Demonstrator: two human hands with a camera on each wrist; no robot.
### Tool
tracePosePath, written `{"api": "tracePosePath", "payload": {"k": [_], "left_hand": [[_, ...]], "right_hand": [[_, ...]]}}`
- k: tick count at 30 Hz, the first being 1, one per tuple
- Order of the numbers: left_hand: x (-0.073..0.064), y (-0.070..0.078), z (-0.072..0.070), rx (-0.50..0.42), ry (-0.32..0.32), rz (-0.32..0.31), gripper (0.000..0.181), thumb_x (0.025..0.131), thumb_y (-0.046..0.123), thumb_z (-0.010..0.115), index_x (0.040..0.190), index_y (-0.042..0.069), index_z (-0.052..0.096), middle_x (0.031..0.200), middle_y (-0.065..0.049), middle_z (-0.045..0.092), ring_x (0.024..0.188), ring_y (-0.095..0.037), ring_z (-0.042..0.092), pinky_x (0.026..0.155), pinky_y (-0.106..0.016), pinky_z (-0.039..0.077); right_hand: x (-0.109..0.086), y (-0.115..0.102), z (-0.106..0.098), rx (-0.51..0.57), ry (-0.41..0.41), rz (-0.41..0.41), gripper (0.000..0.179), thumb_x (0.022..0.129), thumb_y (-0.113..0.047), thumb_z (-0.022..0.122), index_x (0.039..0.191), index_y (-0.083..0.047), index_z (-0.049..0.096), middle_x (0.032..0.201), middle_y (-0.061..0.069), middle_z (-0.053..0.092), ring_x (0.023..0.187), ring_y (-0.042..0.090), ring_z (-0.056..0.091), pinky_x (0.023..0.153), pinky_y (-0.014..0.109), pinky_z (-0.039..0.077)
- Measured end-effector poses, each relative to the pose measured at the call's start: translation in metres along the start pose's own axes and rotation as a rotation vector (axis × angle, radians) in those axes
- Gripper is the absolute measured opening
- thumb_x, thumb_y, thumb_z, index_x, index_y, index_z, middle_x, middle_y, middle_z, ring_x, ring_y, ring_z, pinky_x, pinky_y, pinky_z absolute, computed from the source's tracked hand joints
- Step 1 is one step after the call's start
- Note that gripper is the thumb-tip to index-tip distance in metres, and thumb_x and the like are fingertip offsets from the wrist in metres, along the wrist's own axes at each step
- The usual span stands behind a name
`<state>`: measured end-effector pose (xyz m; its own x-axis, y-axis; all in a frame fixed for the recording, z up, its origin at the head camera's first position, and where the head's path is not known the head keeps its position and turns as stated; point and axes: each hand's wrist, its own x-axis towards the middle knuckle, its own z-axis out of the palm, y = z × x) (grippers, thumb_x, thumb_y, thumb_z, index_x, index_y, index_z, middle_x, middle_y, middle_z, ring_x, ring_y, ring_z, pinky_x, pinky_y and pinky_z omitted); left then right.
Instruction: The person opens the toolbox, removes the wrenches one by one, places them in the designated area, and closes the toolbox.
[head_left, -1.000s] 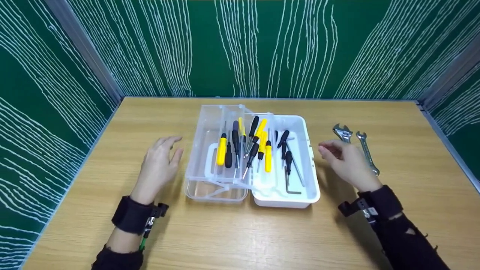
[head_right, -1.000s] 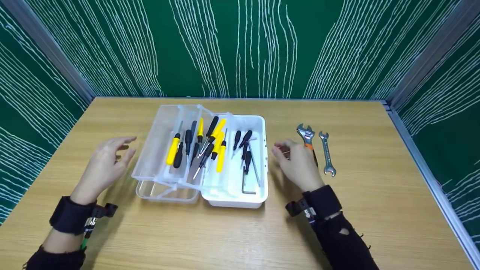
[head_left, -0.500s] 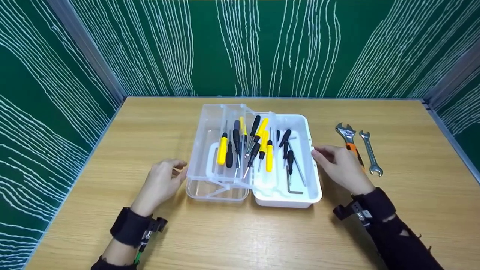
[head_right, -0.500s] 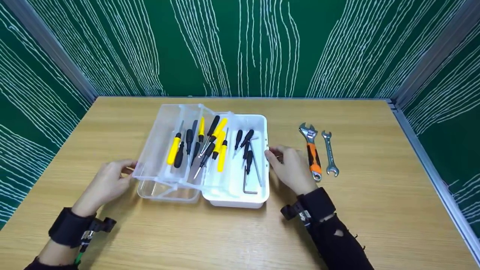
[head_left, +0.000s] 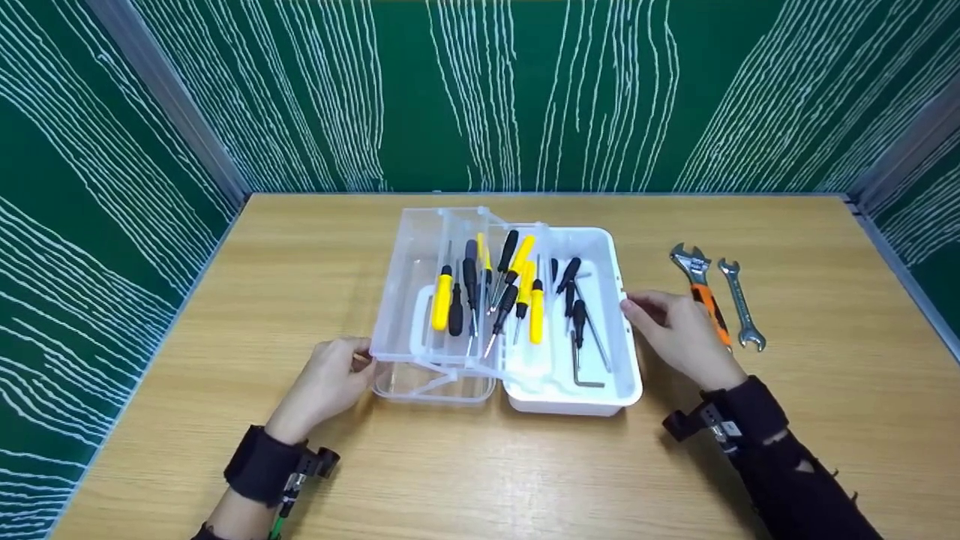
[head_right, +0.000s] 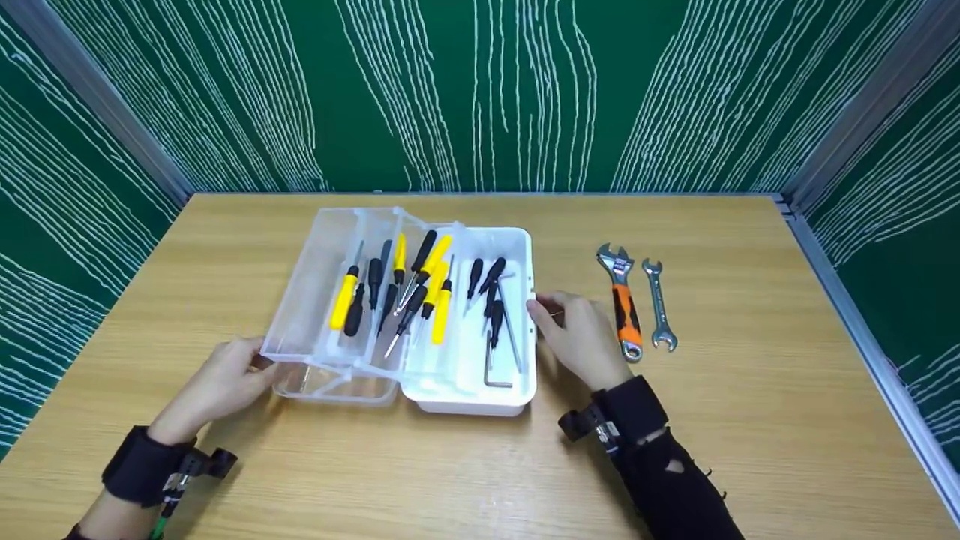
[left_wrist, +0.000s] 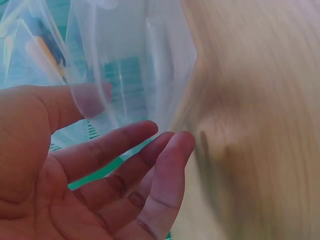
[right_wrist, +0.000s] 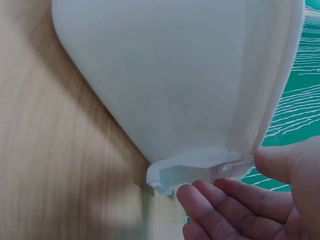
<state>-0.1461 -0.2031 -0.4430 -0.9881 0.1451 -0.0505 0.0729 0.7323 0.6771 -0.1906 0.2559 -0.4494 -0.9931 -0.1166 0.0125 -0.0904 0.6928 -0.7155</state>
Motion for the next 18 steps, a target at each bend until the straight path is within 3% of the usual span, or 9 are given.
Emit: {"api": "tracePosePath", "payload": {"k": [10, 15, 18], "left_hand": [[-0.0035, -0.0003, 0.0014, -0.005, -0.017, -0.010, 0.029, 0.105, 0.009, 0.063, 0.130, -0.002, 0.073, 0.115, -0.022, 0.079, 0.095, -0.026, 0.078, 0.089, -0.043, 0.067], [-0.0049, 0.0006, 0.0001, -0.004, -0.019, -0.020, 0.029, 0.106, 0.006, 0.058, 0.130, -0.001, 0.073, 0.104, -0.016, 0.080, 0.068, -0.015, 0.068, 0.067, -0.030, 0.061], [-0.0053, 0.0006, -0.0004, -0.021, -0.015, -0.020, 0.030, 0.105, 0.005, 0.057, 0.130, 0.000, 0.074, 0.101, -0.015, 0.080, 0.063, -0.013, 0.064, 0.060, -0.025, 0.056]], "right_hand": [[0.0000, 0.0005, 0.0000, 0.021, -0.018, 0.008, 0.063, 0.111, -0.049, 0.055, 0.148, 0.002, 0.061, 0.144, 0.027, 0.067, 0.131, 0.042, 0.065, 0.111, 0.062, 0.054], [0.0003, 0.0006, 0.0001, 0.032, -0.027, 0.021, 0.062, 0.111, -0.048, 0.055, 0.148, 0.001, 0.060, 0.145, 0.027, 0.066, 0.132, 0.043, 0.065, 0.111, 0.062, 0.054], [0.0005, 0.0004, 0.0004, 0.037, -0.030, 0.028, 0.061, 0.111, -0.047, 0.055, 0.149, 0.001, 0.060, 0.145, 0.027, 0.065, 0.131, 0.042, 0.065, 0.112, 0.062, 0.054]]}}
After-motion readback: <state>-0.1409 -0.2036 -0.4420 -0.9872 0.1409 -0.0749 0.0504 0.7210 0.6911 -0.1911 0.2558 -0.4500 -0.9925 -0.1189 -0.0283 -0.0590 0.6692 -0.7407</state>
